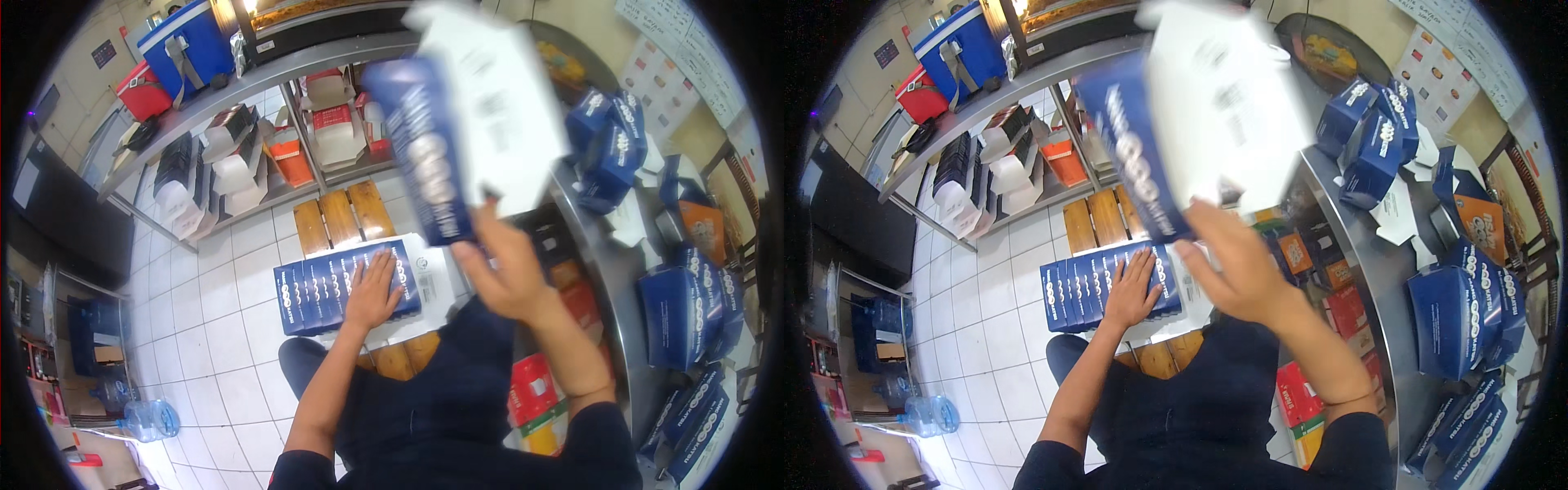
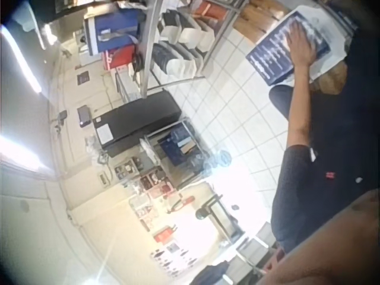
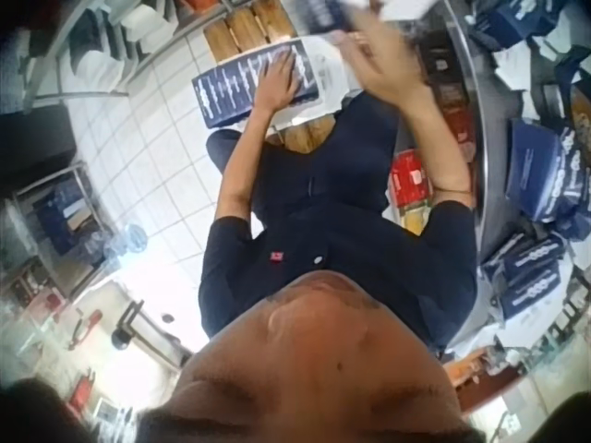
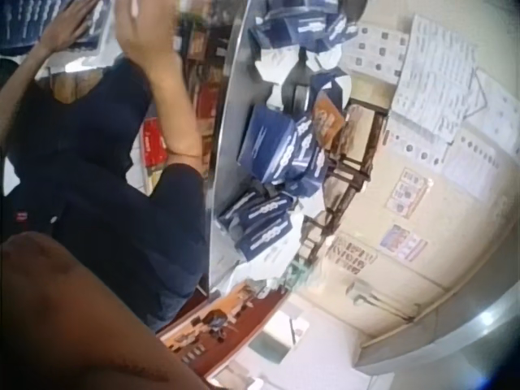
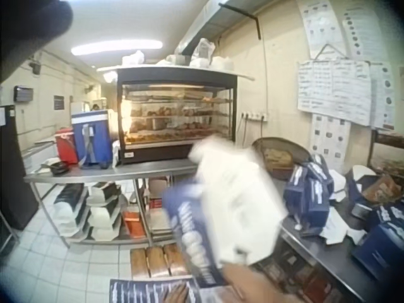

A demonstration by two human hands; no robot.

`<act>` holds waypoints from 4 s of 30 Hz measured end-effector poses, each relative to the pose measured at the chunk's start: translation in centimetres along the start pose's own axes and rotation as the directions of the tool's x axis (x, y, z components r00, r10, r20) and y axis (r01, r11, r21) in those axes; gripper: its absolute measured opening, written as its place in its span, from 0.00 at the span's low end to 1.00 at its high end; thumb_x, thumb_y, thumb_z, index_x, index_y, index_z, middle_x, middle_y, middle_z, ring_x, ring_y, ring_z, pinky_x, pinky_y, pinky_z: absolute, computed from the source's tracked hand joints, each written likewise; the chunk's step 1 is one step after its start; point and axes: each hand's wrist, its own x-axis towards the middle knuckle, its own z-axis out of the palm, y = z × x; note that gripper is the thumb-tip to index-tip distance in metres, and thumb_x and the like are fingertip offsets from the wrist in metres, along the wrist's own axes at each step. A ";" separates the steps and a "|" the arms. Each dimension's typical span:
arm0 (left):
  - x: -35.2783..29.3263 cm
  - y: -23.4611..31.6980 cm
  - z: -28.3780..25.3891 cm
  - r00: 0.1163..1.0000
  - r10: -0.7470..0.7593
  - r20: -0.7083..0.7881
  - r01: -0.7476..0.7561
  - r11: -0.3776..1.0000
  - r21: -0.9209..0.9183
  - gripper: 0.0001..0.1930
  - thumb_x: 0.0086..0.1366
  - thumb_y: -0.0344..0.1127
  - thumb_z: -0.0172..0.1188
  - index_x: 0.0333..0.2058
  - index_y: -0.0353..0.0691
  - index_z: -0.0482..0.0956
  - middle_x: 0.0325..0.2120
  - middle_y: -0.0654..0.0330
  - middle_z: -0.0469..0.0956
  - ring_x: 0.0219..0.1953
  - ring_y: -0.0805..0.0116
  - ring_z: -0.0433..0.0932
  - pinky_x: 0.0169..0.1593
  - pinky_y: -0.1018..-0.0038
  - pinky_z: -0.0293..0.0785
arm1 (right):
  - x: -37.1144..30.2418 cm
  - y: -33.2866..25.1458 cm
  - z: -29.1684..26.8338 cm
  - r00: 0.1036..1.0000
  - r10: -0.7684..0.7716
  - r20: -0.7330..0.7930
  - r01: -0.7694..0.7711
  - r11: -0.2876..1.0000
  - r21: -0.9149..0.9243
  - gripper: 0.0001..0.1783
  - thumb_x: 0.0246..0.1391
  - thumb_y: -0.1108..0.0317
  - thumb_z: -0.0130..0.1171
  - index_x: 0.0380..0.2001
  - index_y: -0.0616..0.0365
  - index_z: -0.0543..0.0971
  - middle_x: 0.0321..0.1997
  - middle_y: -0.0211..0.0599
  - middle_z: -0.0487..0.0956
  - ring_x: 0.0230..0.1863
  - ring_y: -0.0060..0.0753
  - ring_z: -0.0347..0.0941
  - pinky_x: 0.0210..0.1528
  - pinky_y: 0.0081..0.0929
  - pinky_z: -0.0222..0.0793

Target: Assemble and stack food packaging boxes.

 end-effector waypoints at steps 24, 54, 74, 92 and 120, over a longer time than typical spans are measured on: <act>1.4 1.6 -0.5 0.996 -0.018 0.093 0.009 0.995 0.095 0.36 0.73 0.48 0.50 0.73 0.38 0.56 0.76 0.50 0.50 0.78 0.51 0.48 0.76 0.45 0.39 | -15.2 25.3 20.4 0.787 0.595 0.164 -0.526 0.507 0.683 0.43 0.64 0.49 0.63 0.72 0.58 0.58 0.74 0.48 0.61 0.76 0.41 0.54 0.75 0.45 0.51; 2.1 1.9 0.9 0.995 -0.023 0.096 0.022 1.000 0.015 0.34 0.71 0.49 0.52 0.72 0.43 0.62 0.75 0.54 0.55 0.78 0.54 0.50 0.77 0.46 0.40 | -7.5 20.2 19.7 0.844 0.519 -0.138 -0.358 0.735 0.576 0.39 0.54 0.61 0.72 0.61 0.62 0.62 0.60 0.50 0.65 0.64 0.46 0.63 0.71 0.40 0.56; 0.7 1.5 1.1 1.000 -0.008 -0.015 0.008 1.000 0.007 0.34 0.69 0.47 0.54 0.70 0.42 0.64 0.73 0.53 0.59 0.76 0.53 0.54 0.76 0.46 0.41 | -2.6 6.3 -11.9 0.584 0.297 -0.755 -0.227 0.953 0.200 0.20 0.66 0.71 0.63 0.58 0.64 0.77 0.55 0.35 0.81 0.54 0.24 0.75 0.61 0.24 0.65; 0.3 0.0 1.5 1.000 0.024 0.017 -0.025 0.999 0.044 0.33 0.72 0.49 0.51 0.72 0.43 0.61 0.74 0.54 0.57 0.76 0.53 0.53 0.76 0.46 0.43 | -8.8 7.2 5.3 0.932 0.279 0.231 -0.350 0.858 0.376 0.14 0.64 0.70 0.62 0.50 0.64 0.80 0.45 0.43 0.85 0.46 0.33 0.81 0.50 0.29 0.74; 2.5 1.6 3.1 0.995 0.052 0.085 -0.055 0.998 0.041 0.33 0.72 0.46 0.48 0.73 0.42 0.59 0.74 0.53 0.57 0.76 0.51 0.54 0.76 0.47 0.43 | -14.5 28.5 20.4 0.893 0.443 0.081 -0.403 0.706 0.582 0.49 0.60 0.37 0.62 0.74 0.51 0.55 0.73 0.45 0.58 0.77 0.45 0.51 0.78 0.48 0.45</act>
